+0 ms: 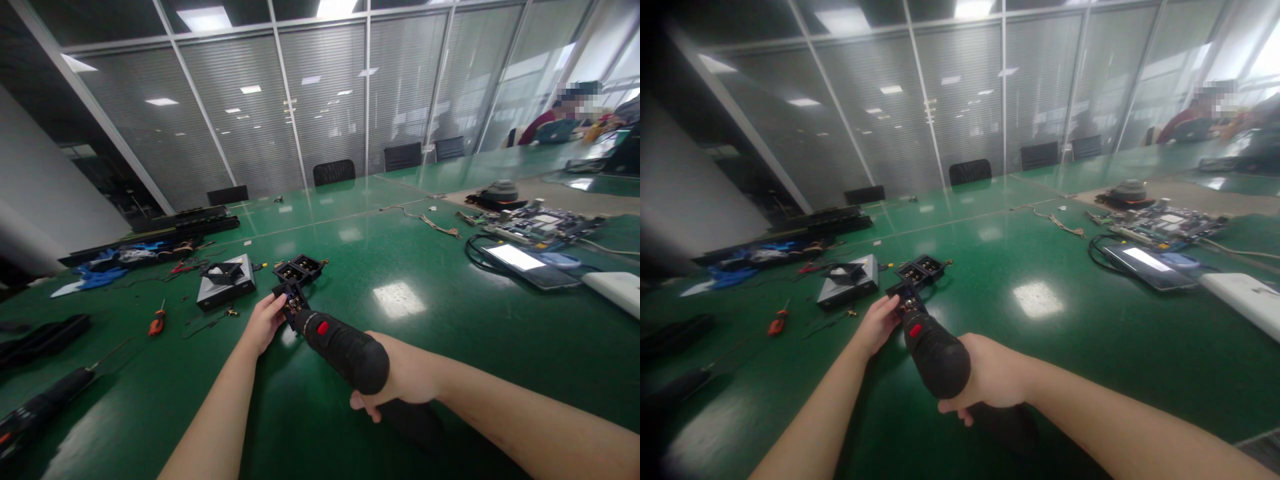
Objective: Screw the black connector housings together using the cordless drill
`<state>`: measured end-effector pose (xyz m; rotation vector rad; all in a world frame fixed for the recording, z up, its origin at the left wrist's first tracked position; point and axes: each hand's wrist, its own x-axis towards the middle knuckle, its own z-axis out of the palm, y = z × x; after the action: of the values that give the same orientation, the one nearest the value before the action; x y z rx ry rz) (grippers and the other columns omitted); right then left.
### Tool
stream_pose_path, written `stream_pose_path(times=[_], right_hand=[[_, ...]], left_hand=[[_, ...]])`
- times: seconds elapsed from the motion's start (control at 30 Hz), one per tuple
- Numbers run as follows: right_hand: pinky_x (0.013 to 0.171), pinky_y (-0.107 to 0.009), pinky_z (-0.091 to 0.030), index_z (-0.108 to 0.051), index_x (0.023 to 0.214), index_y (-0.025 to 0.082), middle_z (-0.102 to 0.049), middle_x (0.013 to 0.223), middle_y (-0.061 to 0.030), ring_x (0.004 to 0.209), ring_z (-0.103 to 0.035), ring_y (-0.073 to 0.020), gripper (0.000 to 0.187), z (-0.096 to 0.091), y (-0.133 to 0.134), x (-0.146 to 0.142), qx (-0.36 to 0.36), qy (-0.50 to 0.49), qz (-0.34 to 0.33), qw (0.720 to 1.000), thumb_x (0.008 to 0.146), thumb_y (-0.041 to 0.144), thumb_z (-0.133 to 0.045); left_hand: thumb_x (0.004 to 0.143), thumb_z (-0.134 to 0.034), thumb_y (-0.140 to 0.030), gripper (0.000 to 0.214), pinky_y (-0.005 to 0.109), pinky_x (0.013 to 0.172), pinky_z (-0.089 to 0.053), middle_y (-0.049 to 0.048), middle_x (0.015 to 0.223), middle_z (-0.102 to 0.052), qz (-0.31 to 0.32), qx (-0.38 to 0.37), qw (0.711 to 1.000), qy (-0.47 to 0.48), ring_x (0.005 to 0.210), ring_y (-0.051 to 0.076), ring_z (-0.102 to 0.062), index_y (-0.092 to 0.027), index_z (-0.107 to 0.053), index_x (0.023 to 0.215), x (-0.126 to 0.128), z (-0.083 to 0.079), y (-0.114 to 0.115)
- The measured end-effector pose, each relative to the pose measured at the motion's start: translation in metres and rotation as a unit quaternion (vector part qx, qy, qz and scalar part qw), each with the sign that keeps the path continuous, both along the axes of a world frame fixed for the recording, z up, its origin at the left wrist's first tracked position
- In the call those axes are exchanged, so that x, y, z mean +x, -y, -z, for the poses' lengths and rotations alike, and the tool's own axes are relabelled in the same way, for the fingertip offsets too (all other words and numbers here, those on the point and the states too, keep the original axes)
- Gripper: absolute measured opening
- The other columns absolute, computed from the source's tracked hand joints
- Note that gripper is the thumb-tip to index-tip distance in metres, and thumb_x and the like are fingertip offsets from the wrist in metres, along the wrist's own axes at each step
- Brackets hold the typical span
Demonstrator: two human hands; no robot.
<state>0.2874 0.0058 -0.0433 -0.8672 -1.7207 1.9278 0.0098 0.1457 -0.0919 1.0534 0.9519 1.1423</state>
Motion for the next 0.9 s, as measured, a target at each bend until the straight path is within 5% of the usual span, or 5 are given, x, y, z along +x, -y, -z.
stream_pose_path(times=[0.9], right_hand=[[0.056, -0.024, -0.052, -0.064, 0.074, 0.015, -0.069, 0.064, -0.0021, 0.055, -0.064, -0.0139, 0.036, -0.0035, 0.0021, -0.0016, -0.018, -0.003, 0.011, 1.000, 0.069, 0.037, -0.093]], left_hand=[[0.068, -0.098, -0.045, 0.049, 0.035, 0.081, -0.055, 0.0098, 0.090, -0.080, 0.001, 0.007, 1.000, -0.008, 0.084, 0.024, -0.073, -0.014, -0.080, 0.102, 0.0015, -0.0038, 0.0028]])
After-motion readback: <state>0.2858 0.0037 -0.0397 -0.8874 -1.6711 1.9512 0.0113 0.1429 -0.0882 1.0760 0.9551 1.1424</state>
